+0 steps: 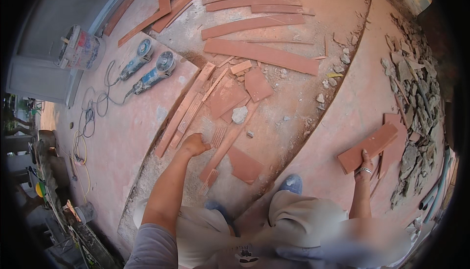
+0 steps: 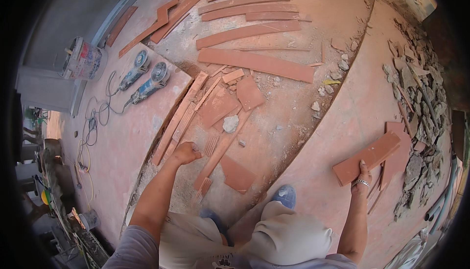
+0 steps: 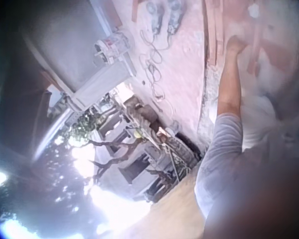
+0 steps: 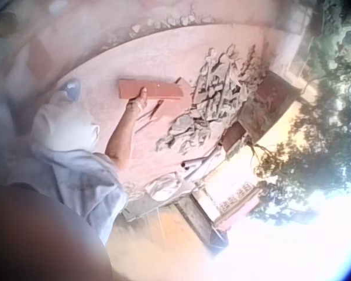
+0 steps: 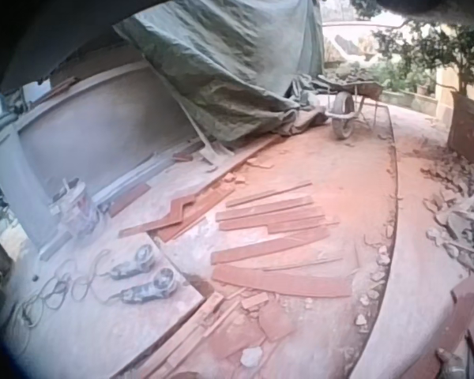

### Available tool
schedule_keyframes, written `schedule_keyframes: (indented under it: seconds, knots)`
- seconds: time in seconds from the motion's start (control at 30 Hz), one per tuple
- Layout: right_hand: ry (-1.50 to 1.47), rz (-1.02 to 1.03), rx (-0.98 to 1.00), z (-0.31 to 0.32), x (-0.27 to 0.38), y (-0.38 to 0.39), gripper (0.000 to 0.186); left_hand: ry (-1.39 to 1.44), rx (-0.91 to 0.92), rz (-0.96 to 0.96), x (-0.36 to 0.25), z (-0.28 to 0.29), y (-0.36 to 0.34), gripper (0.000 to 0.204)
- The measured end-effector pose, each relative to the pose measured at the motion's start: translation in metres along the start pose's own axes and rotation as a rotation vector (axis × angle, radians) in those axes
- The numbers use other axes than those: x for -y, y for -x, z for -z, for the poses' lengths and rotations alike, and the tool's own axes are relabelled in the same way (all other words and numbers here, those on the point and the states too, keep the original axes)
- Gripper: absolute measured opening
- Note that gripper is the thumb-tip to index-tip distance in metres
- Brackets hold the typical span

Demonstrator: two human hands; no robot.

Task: The person walks through a tiled outdoor area, picks up a bucket, then squats to sort broken terracotta tiles by hand, stacking them into piles. The person later stands and uses a hoe to move debris.

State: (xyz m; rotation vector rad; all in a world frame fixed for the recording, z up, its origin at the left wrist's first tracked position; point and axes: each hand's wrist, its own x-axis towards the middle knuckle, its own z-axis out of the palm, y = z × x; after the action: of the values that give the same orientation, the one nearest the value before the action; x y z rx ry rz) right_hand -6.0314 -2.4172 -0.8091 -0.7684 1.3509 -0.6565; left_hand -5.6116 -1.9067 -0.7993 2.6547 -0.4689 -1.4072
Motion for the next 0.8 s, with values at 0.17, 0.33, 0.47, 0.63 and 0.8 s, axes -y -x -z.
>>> schedule_keyframes:
  seconds: [0.17, 0.33, 0.47, 0.63, 0.8]
  knots:
    - [0.070, 0.103, -0.331, 0.104, 0.085, -0.126, 0.061, -0.119, 0.068, 0.115, -0.008, -0.042, 0.010, 0.061]
    - [1.342, 0.404, -0.753, 0.081, 0.089, -0.129, 0.078, -0.160, -0.012, 0.193, -0.039, -0.070, 0.013, 0.059]
    - [1.054, 0.751, -0.033, -0.037, -0.017, -0.035, 0.053, -0.144, -0.084, 0.207, -0.042, -0.080, 0.018, 0.061]
    - [1.262, 0.766, 1.058, -0.173, -0.155, 0.141, 0.064, -0.172, -0.099, 0.151, -0.045, -0.077, 0.021, 0.061]
    - [1.586, 1.168, 1.121, -0.202, -0.232, 0.211, 0.088, -0.266, -0.069, 0.113, -0.052, -0.059, 0.040, 0.059]
